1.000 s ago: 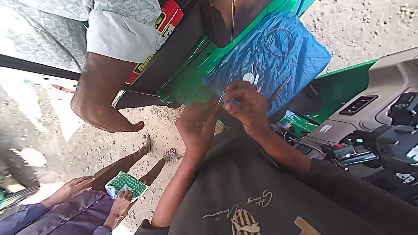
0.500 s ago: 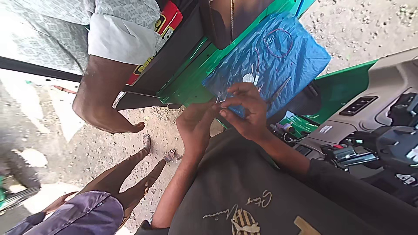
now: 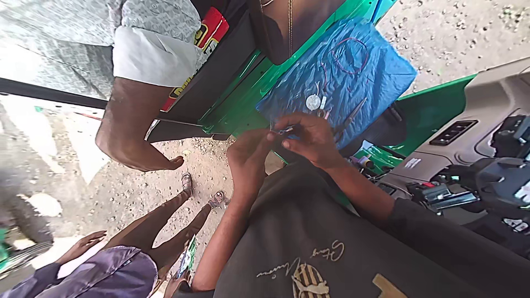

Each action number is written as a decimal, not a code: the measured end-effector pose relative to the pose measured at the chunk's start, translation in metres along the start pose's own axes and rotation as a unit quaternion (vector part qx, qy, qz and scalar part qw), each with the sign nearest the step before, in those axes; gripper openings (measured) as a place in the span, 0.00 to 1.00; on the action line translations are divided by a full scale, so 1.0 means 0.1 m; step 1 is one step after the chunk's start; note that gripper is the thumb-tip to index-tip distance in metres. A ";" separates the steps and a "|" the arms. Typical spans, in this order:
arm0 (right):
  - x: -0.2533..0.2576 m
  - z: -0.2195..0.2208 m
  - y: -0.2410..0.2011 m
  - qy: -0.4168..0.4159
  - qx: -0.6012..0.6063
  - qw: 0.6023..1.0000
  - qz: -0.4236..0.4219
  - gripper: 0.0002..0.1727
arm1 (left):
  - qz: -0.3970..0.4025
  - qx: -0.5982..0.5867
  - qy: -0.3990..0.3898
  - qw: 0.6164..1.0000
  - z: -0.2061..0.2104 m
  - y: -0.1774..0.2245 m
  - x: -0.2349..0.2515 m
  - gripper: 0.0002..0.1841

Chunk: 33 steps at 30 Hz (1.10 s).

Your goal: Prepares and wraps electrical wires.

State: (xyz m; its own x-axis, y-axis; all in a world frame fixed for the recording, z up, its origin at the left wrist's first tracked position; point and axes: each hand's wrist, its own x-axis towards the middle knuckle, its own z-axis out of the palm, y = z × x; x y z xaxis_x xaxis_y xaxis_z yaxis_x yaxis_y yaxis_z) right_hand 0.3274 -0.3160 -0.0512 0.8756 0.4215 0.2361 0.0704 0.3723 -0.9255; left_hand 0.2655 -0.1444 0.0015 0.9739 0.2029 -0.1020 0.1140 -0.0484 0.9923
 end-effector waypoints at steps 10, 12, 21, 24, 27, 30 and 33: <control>-0.18 0.16 0.04 0.065 0.005 0.998 0.011 0.07 | -0.080 -0.150 0.010 0.985 0.01 -0.09 0.01 0.06; -0.23 0.25 0.06 0.055 0.020 0.998 0.022 0.05 | -0.069 -0.179 0.007 0.981 -0.02 -0.12 0.00 0.06; -0.75 -0.84 0.94 0.222 -0.319 0.877 0.284 0.12 | 0.012 -0.007 -0.029 0.999 -0.02 -0.28 0.00 0.06; -1.08 -1.55 1.45 0.298 -0.434 0.725 0.443 0.21 | 0.048 0.104 -0.032 0.993 -0.03 -0.30 0.00 0.06; -1.19 -1.80 1.67 0.328 -0.458 0.658 0.499 0.23 | 0.074 0.213 -0.030 0.974 -0.03 -0.26 -0.01 0.06; -1.09 -1.89 1.74 0.328 -0.466 0.635 0.522 0.28 | 0.089 0.227 -0.031 0.969 -0.01 -0.23 0.02 0.07; -1.00 -1.92 1.77 0.332 -0.463 0.611 0.550 0.31 | 0.077 0.202 -0.033 0.976 0.00 -0.24 0.02 0.08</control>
State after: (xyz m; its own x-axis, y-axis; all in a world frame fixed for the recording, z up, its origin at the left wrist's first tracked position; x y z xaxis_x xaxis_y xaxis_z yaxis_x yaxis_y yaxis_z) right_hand 0.3445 -0.4511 -0.2958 0.6162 -0.5461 -0.5676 -0.7636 -0.5909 -0.2604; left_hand 0.2651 -0.1432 -0.0228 0.9946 0.0998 0.0278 0.0209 -0.4569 0.8893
